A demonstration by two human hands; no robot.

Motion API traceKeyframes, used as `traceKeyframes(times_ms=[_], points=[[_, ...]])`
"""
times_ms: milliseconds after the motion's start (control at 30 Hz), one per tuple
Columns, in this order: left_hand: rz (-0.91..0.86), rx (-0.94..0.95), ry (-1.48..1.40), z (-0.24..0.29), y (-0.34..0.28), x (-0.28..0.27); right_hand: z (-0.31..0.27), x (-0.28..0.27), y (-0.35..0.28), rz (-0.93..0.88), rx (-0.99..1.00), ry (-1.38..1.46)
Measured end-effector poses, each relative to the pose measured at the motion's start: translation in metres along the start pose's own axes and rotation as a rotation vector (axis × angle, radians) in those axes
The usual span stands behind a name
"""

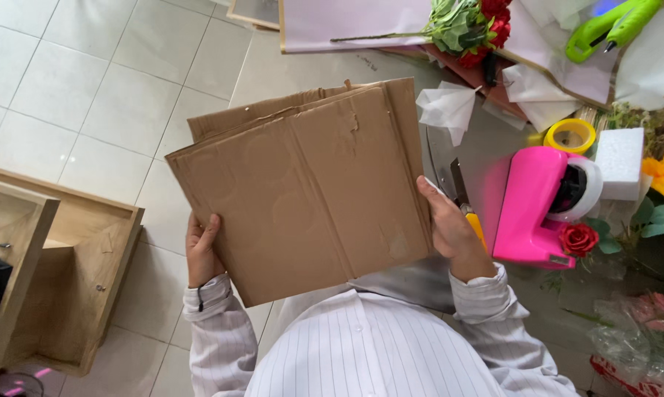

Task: The person cuts a block of foam using a utility knife, gathers artificial roses, and then prepares cardboard by rolling and taping it.

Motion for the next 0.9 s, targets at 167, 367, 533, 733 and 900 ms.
traceKeyframes(times_ms=[167, 367, 533, 733, 900], points=[[-0.040, -0.046, -0.214, 0.000, 0.016, -0.020, -0.039, 0.066, -0.031, -0.052, 0.048, -0.065], [0.041, 0.009, -0.183, -0.002, 0.036, -0.016, -0.038, 0.050, 0.006, 0.024, -0.115, -0.039], [0.070, 0.052, -0.134, -0.002, 0.059, -0.027, -0.068, 0.037, 0.010, 0.126, -0.297, -0.049], [0.208, 0.163, -0.007, 0.045, 0.074, -0.064, -0.122, 0.014, -0.013, 0.292, -0.494, 0.036], [0.287, 0.344, -0.003, 0.073, 0.086, -0.075, -0.124, -0.031, -0.016, 0.321, -0.594, 0.211]])
Point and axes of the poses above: each hand's wrist, its own y-axis towards the middle knuckle, its own x-axis out of the palm, z = x × y, the point moved 4 cm from there along y, towards the middle knuckle, and after that the axes turned 9 degrees about x, right-handed, at the moved point
